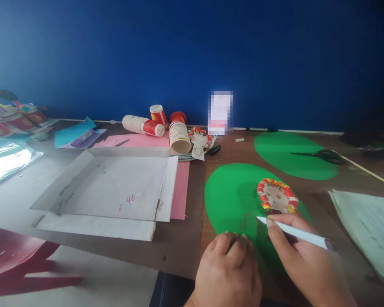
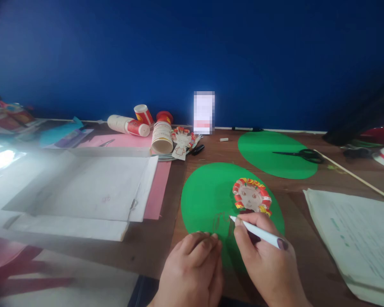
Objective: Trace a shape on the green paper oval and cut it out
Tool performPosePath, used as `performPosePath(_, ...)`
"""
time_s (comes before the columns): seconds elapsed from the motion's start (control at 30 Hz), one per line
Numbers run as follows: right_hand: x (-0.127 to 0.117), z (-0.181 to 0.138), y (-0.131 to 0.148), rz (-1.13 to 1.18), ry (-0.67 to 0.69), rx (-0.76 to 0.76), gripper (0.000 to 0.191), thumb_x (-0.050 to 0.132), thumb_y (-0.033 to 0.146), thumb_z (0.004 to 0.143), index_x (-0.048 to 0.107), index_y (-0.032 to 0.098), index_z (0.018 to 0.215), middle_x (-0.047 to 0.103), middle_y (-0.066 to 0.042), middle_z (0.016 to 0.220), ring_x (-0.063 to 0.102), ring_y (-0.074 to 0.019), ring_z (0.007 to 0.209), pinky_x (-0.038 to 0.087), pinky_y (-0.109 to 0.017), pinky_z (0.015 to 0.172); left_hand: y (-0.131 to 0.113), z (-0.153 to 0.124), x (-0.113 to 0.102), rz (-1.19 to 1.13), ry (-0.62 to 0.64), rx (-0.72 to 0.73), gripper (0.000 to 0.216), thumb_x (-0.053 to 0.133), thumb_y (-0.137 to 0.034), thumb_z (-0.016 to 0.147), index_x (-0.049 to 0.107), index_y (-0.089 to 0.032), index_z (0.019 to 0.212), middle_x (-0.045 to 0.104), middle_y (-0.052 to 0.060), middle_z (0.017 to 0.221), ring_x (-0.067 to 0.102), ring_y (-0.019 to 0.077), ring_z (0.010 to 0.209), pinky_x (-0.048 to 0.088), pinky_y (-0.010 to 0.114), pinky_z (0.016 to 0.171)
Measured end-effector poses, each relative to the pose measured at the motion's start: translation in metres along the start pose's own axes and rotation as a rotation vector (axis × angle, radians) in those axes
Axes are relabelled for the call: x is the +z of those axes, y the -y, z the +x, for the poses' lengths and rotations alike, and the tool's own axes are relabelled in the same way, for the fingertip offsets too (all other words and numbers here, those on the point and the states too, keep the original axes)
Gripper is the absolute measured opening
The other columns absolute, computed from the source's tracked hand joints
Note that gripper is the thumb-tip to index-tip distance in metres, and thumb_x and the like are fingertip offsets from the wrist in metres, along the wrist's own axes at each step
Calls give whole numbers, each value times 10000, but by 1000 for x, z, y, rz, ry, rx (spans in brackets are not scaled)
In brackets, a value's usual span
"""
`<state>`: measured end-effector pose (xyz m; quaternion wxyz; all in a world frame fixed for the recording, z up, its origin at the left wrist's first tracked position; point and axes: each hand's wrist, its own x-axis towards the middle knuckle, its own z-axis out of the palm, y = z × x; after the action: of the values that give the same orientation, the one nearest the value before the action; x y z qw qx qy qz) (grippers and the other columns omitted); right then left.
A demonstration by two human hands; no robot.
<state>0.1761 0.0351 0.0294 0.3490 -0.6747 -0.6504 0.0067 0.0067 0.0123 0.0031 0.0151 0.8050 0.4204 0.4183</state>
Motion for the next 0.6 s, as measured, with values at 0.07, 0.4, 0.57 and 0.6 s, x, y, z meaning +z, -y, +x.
performPosePath(0.07, 1, -2, -2, 10, 3, 2, 243, 570, 439, 876, 679, 253, 764, 752, -12, 632, 710, -188, 501, 527, -242, 454, 0, 0, 0, 3, -1, -5, 248, 545, -127, 848, 702, -125, 1039, 735, 47, 870, 696, 210, 832, 640, 317, 721)
performPosePath(0.4, -15, -15, -1, 153, -159, 137, 227, 619, 442, 907, 653, 218, 910, 699, -68, 767, 666, -204, 613, 529, -317, 524, 0, 1, -3, -4, 5, 2, 252, 574, -130, 842, 696, -150, 1061, 753, 47, 927, 698, 204, 857, 644, 322, 719)
performPosePath(0.57, -20, -27, -2, 259, -226, 148, 260, 638, 477, 913, 648, 221, 954, 659, -49, 776, 608, -172, 572, 500, -304, 467, 2, 1, -3, 14, 38, 33, 273, 555, -125, 848, 688, -160, 1084, 756, 55, 945, 702, 202, 863, 644, 316, 731)
performPosePath(0.6, -20, -30, -3, 259, -222, 139, 258, 640, 478, 915, 648, 223, 955, 654, -44, 776, 607, -169, 574, 507, -303, 477, 2, 0, -3, 20, 37, 38, 272, 551, -124, 849, 689, -162, 1080, 757, 52, 943, 704, 202, 857, 643, 316, 729)
